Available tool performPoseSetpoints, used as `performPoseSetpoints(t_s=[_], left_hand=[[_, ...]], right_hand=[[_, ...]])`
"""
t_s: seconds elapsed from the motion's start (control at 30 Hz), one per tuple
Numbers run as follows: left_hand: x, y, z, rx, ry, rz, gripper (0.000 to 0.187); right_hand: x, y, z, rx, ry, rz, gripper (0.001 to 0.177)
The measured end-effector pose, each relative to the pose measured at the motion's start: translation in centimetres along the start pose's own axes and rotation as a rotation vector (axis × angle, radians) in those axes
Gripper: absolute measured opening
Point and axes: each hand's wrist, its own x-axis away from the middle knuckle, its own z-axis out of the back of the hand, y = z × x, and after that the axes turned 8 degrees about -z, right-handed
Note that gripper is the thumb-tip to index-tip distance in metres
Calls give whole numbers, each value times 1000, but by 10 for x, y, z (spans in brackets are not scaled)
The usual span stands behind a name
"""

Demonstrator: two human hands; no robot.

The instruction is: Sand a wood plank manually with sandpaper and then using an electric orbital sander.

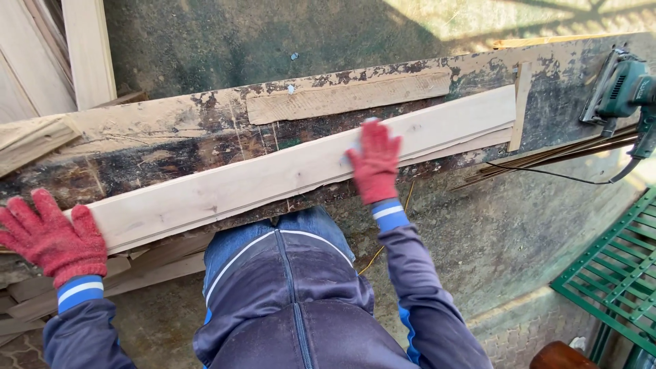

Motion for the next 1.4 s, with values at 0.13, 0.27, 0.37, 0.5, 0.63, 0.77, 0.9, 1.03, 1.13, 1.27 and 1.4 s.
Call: performPoseSetpoints(t_s=[0.13,0.27,0.37,0.5,0.63,0.77,0.9,1.03,1.13,1.27,1.4], left_hand=[[4,-2,-4,-29,35,-20,57],[-3,6,3,-63,63,-33,55],[3,3,0,-97,41,13,55],[-3,6,8,-114,34,-2,55],[-3,6,3,-68,27,-6,54],[-2,3,3,-14,13,16,57],[-1,-1,-7,28,-10,115,60],[0,-4,-5,-5,5,172,65],[1,-7,-11,-31,13,167,69],[28,-30,-37,-24,133,180,95],[73,-33,-19,29,178,340,96]], right_hand=[[-22,102,-25,-207,-259,-503,77],[-20,62,-10,354,-235,-408,74],[1,-57,13,-166,-24,-99,81],[16,-100,25,-382,27,197,80],[-6,40,0,-225,-110,-99,79],[-29,138,-29,-296,-176,-601,70],[-23,29,8,45,-418,-436,67],[-12,-122,42,-289,-56,100,79],[-17,-205,88,-518,-23,400,74],[-27,-215,101,-612,-28,694,72],[-30,-148,75,-436,37,701,72]])
